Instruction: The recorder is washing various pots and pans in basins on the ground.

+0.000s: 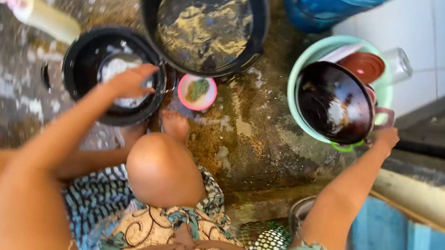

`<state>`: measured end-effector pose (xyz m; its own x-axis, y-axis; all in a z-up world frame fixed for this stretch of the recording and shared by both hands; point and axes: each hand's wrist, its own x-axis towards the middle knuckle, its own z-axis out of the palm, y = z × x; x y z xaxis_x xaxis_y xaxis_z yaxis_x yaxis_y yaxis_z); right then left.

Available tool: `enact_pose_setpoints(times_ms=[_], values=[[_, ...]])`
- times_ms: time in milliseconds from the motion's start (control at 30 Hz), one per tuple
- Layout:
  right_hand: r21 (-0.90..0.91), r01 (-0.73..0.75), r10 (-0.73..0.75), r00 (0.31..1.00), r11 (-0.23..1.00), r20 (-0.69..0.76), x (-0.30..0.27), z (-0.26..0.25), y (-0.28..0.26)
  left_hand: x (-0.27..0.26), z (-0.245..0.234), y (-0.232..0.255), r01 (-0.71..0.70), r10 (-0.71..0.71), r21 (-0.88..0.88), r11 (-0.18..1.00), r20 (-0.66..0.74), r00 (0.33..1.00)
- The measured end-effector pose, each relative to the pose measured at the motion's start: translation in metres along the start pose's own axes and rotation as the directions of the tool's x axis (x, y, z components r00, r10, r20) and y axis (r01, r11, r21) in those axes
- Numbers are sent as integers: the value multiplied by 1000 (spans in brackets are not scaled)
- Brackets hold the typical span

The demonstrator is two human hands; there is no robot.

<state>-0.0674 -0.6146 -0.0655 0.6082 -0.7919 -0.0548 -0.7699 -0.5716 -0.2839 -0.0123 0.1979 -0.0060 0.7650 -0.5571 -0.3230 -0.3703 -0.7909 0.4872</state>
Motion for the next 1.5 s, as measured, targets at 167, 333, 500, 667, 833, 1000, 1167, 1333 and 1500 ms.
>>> enact_pose_setpoints(times_ms=[167,333,500,667,833,1000,1167,1333,1500], values=[[-12,-175,172,948,985,268,45,-10,185,-150,-90,-60,426,-438,153,892,52,897],[77,176,-89,772,981,-629,18,-118,206,-281,-73,-202,810,-813,72,582,91,576],[300,479,-91,636,825,-766,-155,-153,-13,-268,40,-242,798,-770,-350,491,255,585],[569,570,-419,821,593,-387,-307,-127,-199,-178,158,-194,752,-822,-619,227,292,489],[739,552,-860,505,386,72,-408,-54,-308,-147,203,-149,336,-939,-921,195,-77,334],[778,587,-972,194,224,133,-455,-14,-358,-155,143,-102,422,-880,-793,439,-286,379],[785,605,-991,92,134,98,-444,22,-377,-132,60,-61,135,-889,-950,282,-205,410],[892,-44,-690,617,450,379,-326,128,-371,-108,-48,-40,407,-825,-778,479,-240,512],[699,-549,-49,769,459,637,-200,278,-347,-92,-105,-36,401,-812,-797,452,-182,555]])
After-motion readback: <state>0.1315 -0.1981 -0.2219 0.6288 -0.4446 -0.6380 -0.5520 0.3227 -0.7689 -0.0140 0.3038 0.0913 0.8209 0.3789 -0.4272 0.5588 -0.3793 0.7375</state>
